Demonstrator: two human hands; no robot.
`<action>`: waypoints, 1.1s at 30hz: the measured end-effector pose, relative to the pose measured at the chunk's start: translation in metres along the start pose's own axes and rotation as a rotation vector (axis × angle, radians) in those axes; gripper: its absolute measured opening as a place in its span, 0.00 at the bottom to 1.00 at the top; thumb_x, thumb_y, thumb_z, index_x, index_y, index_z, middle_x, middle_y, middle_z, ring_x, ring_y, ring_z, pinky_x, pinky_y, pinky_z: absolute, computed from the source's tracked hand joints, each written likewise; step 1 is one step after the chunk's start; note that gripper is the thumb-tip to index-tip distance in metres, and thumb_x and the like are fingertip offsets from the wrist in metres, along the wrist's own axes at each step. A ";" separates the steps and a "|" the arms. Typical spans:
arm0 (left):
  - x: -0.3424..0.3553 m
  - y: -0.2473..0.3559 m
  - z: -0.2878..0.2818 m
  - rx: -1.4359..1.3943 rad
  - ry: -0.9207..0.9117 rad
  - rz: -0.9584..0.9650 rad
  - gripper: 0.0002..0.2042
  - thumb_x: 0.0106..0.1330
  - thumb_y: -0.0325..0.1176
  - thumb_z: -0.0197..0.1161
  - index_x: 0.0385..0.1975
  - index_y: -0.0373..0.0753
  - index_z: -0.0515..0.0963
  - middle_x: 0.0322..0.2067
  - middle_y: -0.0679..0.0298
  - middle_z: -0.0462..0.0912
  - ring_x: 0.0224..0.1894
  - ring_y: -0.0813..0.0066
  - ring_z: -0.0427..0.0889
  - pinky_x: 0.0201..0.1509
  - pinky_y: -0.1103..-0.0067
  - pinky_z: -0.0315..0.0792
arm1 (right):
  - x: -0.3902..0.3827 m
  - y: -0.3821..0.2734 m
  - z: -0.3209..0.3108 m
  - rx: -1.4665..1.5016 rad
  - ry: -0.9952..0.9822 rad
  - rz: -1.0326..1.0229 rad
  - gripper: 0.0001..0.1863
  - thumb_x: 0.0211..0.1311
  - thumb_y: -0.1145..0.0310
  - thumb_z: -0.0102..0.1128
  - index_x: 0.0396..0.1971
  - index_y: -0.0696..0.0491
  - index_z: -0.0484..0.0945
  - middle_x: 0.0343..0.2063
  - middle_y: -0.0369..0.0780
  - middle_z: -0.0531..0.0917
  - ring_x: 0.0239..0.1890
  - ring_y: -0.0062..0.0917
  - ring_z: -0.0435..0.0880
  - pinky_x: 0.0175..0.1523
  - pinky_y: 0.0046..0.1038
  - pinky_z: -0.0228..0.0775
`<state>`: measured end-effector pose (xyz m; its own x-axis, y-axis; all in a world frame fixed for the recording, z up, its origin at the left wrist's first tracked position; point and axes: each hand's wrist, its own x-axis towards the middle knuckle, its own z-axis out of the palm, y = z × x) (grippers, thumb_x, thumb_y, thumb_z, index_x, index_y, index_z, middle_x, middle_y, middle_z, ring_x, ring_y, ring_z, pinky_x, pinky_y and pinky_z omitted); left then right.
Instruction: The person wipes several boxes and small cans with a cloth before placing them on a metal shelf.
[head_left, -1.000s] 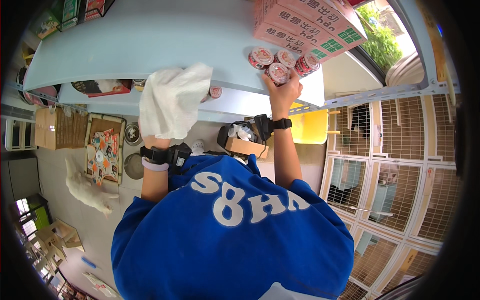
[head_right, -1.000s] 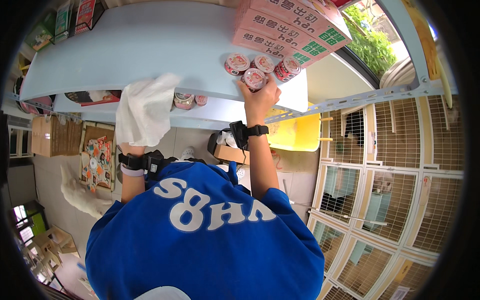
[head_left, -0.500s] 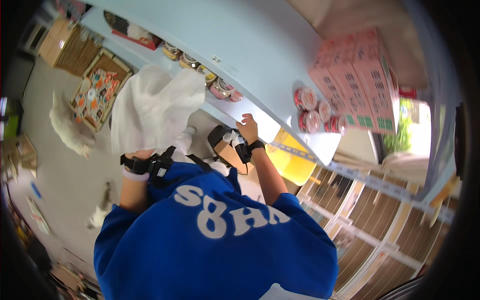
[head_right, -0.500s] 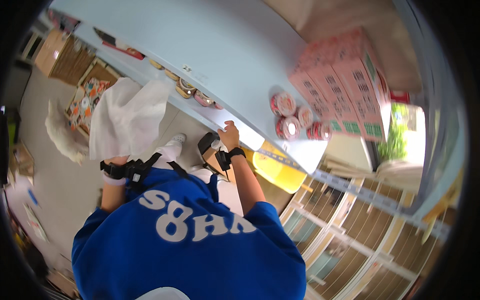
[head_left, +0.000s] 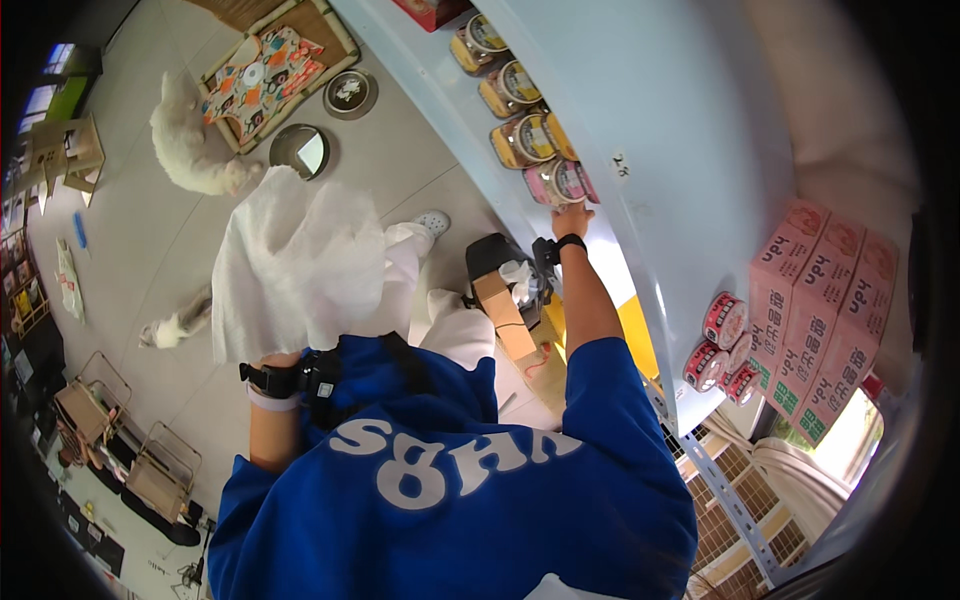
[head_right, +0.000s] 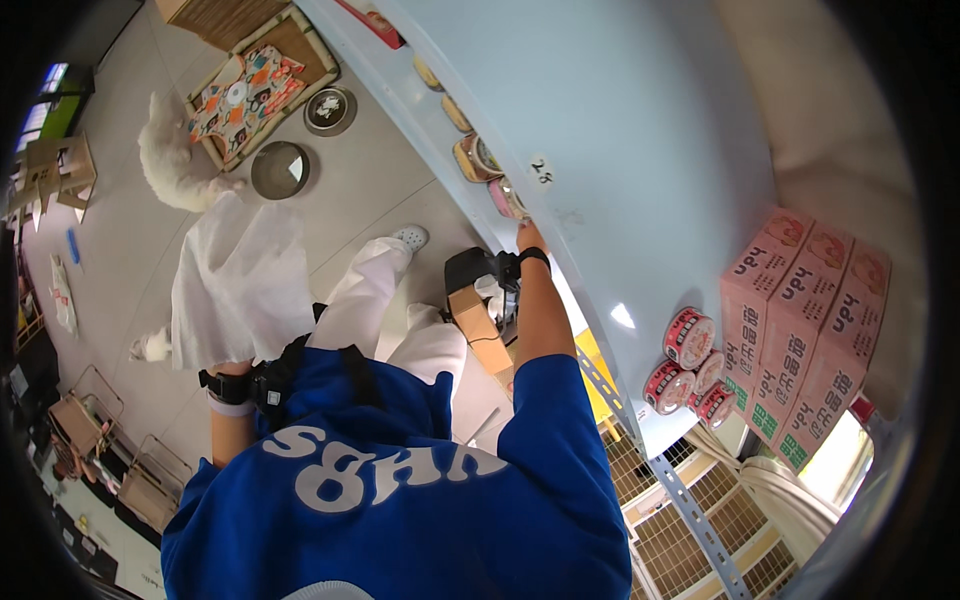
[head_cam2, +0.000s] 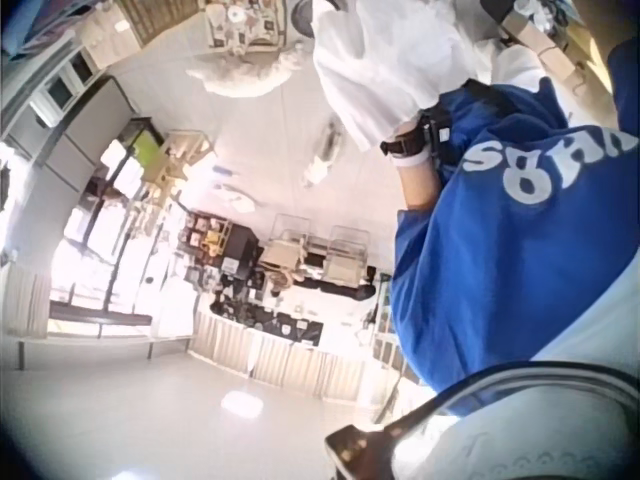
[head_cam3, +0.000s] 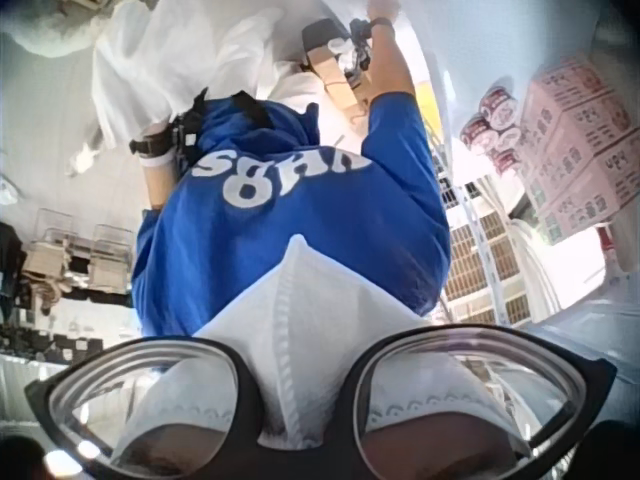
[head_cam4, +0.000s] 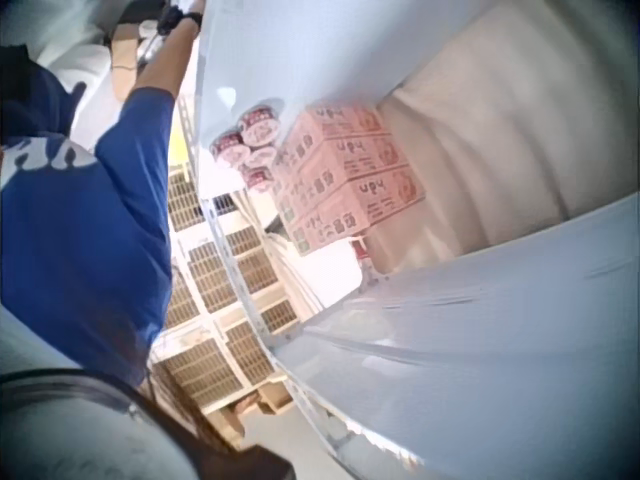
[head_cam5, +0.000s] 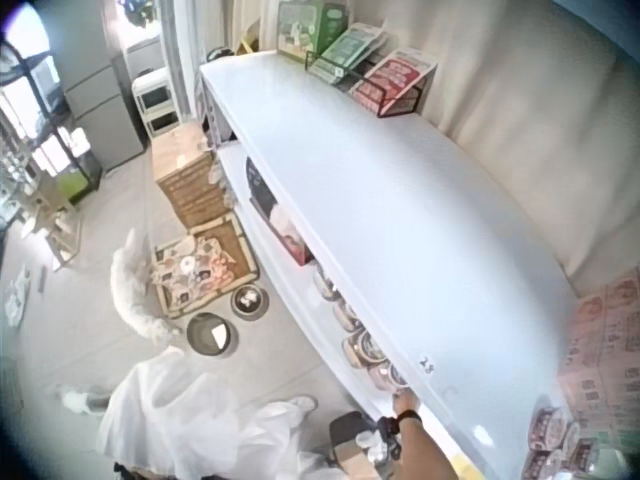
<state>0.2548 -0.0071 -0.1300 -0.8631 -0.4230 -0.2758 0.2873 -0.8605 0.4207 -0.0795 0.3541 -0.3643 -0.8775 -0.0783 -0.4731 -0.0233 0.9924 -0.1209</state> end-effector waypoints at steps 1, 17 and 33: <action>-0.001 0.000 0.002 -0.003 0.003 0.004 0.28 0.67 0.44 0.47 0.63 0.38 0.52 0.61 0.56 0.60 0.63 0.62 0.59 0.66 0.69 0.56 | 0.000 -0.003 0.001 -0.038 0.012 -0.001 0.30 0.44 0.65 0.64 0.50 0.53 0.65 0.42 0.43 0.77 0.49 0.33 0.72 0.58 0.40 0.50; 0.089 -0.065 0.107 0.722 -0.312 -0.028 0.26 0.69 0.40 0.46 0.63 0.36 0.53 0.61 0.56 0.61 0.62 0.64 0.62 0.64 0.71 0.58 | -0.300 -0.089 -0.204 0.699 0.085 -0.432 0.32 0.31 0.77 0.72 0.45 0.50 0.74 0.39 0.43 0.71 0.43 0.36 0.74 0.44 0.31 0.72; 0.056 -0.146 0.245 0.879 -1.004 -0.456 0.34 0.55 0.36 0.64 0.59 0.32 0.55 0.49 0.49 0.71 0.50 0.65 0.75 0.51 0.76 0.69 | -0.355 -0.120 -0.283 0.449 0.685 -0.159 0.32 0.42 0.66 0.68 0.50 0.58 0.67 0.47 0.47 0.72 0.48 0.38 0.74 0.47 0.31 0.68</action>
<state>0.0627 0.1637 0.0046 -0.8400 0.5413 0.0357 -0.1216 -0.2520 0.9601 0.0992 0.2897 0.0645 -0.9803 0.0045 0.1975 -0.1063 0.8309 -0.5462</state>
